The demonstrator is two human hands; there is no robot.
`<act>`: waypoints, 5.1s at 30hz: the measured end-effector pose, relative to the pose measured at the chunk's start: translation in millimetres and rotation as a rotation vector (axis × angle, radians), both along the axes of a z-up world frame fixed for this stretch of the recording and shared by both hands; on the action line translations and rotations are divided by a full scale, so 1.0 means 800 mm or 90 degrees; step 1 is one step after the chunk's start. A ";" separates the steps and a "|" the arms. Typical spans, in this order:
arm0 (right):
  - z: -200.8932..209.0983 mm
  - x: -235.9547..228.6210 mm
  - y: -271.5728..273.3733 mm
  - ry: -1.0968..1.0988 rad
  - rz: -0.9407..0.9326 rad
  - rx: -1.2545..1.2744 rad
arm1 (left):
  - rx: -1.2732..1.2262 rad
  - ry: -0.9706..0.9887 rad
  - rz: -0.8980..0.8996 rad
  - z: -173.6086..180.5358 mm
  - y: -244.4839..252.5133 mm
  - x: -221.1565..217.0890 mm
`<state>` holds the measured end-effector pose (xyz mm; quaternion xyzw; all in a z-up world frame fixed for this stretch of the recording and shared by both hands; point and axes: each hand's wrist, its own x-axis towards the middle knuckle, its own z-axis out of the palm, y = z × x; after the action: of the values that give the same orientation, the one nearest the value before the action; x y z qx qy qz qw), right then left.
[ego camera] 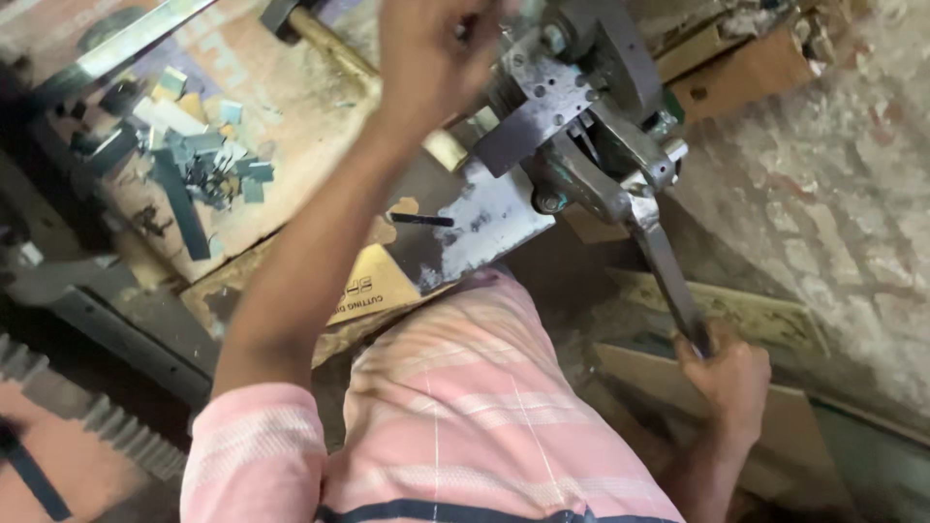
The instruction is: The person assembles small cardboard boxes using a manual die-cutting press and a hammer. They place flat cardboard pieces into the press, operate the lever to cut and fold the flaps, then use a hammer to secure the box edges. The process is repeated for multiple boxes.
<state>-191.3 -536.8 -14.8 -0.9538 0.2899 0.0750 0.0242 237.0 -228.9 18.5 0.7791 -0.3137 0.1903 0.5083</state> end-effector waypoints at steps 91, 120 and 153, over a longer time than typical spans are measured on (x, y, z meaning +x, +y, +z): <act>-0.021 0.299 0.347 -0.062 0.608 0.576 | 0.412 0.271 0.147 -0.063 0.334 -0.276; 0.002 0.280 0.333 -0.234 0.490 0.497 | 0.362 0.140 0.285 0.006 0.265 -0.324; 0.001 0.100 0.544 -0.150 0.080 0.915 | -0.427 0.303 0.393 -0.053 0.465 -0.466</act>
<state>-111.4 -101.8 -13.7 -0.7191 0.1097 0.1447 0.6707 -136.1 143.0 -23.7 0.6513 0.1337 0.2395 0.7075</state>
